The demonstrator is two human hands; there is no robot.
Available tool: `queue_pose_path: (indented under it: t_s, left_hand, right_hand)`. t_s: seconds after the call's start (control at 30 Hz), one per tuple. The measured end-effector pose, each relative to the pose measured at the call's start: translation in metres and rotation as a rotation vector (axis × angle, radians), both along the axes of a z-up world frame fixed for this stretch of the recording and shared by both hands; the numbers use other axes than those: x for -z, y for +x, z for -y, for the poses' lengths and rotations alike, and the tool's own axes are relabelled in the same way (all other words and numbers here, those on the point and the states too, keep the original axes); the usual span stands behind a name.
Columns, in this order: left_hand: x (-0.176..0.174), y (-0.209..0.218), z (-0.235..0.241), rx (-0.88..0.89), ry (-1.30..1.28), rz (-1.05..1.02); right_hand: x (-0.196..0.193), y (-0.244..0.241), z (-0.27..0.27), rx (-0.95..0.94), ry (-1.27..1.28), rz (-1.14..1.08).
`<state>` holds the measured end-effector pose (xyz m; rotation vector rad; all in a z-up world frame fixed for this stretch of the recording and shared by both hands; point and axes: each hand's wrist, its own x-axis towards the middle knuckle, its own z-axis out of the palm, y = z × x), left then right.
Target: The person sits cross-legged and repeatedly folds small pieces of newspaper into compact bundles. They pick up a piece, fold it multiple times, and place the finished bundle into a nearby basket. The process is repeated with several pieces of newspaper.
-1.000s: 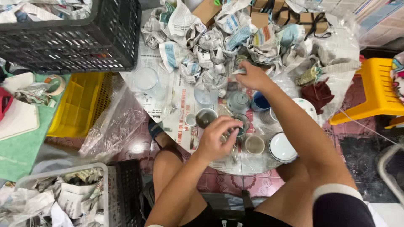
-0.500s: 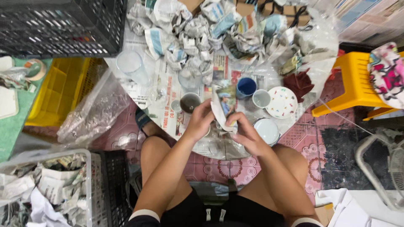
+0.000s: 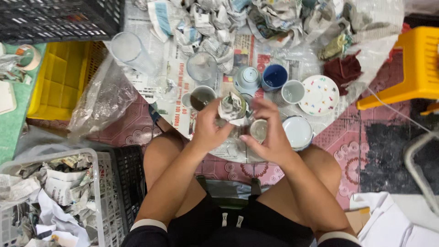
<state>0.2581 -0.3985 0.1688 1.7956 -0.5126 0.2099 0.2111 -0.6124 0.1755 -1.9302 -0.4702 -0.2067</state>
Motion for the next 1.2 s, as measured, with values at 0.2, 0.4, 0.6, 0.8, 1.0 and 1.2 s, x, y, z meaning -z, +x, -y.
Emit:
queue_pose_path:
  t_s: [0.2,0.4,0.6,0.8,1.0,1.2]
  left_hand:
    - [-0.033,0.003,-0.001,-0.057,0.281,0.317]
    - [-0.032,0.001,0.0,0.017,0.417,0.325]
    - [-0.024,0.003,0.0,0.042,0.523,0.339]
    - [-0.024,0.006,-0.001,0.09,0.477,0.196]
    - [0.002,0.004,-0.01,0.245,0.243,-0.113]
    - [0.05,-0.002,-0.001,0.782,-0.785,-1.057]
  right_hand:
    - [-0.022,0.002,0.006,0.037,-0.059,0.26]
    - [-0.035,0.002,0.011,0.11,-0.389,0.372]
    - [-0.039,0.01,0.018,0.079,-0.455,0.317]
    - [-0.03,0.01,0.022,0.04,-0.212,0.126]
    - [-0.013,0.01,0.028,0.096,0.183,0.152]
    - [-0.014,0.008,0.032,0.149,1.05,-0.526]
